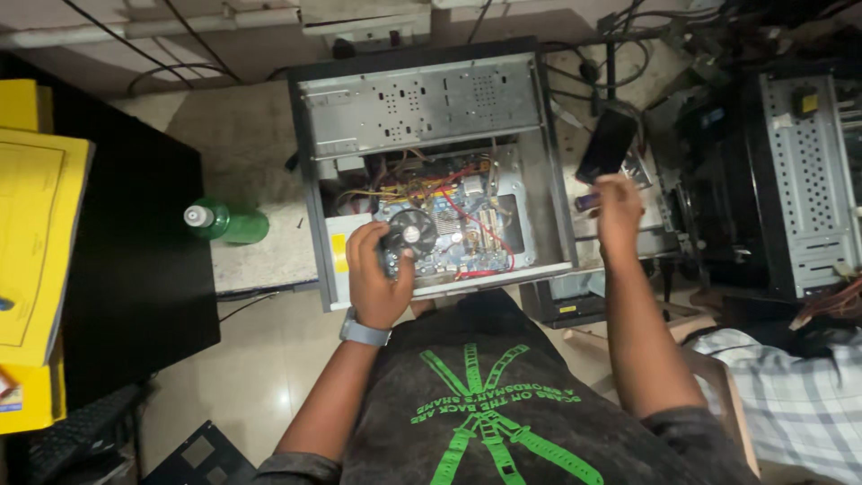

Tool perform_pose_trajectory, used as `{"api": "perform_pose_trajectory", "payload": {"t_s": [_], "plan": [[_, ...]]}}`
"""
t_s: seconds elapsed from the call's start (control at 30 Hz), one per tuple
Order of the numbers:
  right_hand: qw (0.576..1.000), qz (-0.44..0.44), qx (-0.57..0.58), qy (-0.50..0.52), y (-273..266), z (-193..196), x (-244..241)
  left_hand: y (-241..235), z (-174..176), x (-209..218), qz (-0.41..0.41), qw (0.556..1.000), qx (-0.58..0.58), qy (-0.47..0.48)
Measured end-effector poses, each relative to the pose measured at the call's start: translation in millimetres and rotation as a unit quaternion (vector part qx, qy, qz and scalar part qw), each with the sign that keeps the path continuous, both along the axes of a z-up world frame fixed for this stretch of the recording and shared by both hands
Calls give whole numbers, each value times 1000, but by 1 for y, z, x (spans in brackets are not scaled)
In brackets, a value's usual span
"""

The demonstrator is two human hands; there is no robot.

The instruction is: The person works inside an open desktop computer case, disconnecting and reconnecting internal cables and using a screwdriver to adjust components on the motherboard. The person repeatedly handles wires and uses a yellow screwdriver to tighten or loosen screws on the motherboard.

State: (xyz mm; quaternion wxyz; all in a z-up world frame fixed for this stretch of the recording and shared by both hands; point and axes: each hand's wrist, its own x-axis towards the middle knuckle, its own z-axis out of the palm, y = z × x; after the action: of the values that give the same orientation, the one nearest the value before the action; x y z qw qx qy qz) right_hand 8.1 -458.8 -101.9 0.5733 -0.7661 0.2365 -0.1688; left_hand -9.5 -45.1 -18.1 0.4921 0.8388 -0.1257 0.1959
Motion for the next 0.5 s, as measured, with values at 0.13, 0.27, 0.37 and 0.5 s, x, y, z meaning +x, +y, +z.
{"api": "perform_pose_trajectory", "payload": {"t_s": [0.13,0.27,0.37,0.5], "plan": [[960,121,-231,103,-15,-68,12,-1,-2,0,4,1000,7,-7],[929,217,-241,176,-9,-90,17,0,-7,0,27,999,20,-4],[909,208,-286,222,-3,-81,22,-1,-9,0,50,998,32,-7],[881,239,-320,254,3,-71,24,-3,-10,0,88,995,45,0]]}}
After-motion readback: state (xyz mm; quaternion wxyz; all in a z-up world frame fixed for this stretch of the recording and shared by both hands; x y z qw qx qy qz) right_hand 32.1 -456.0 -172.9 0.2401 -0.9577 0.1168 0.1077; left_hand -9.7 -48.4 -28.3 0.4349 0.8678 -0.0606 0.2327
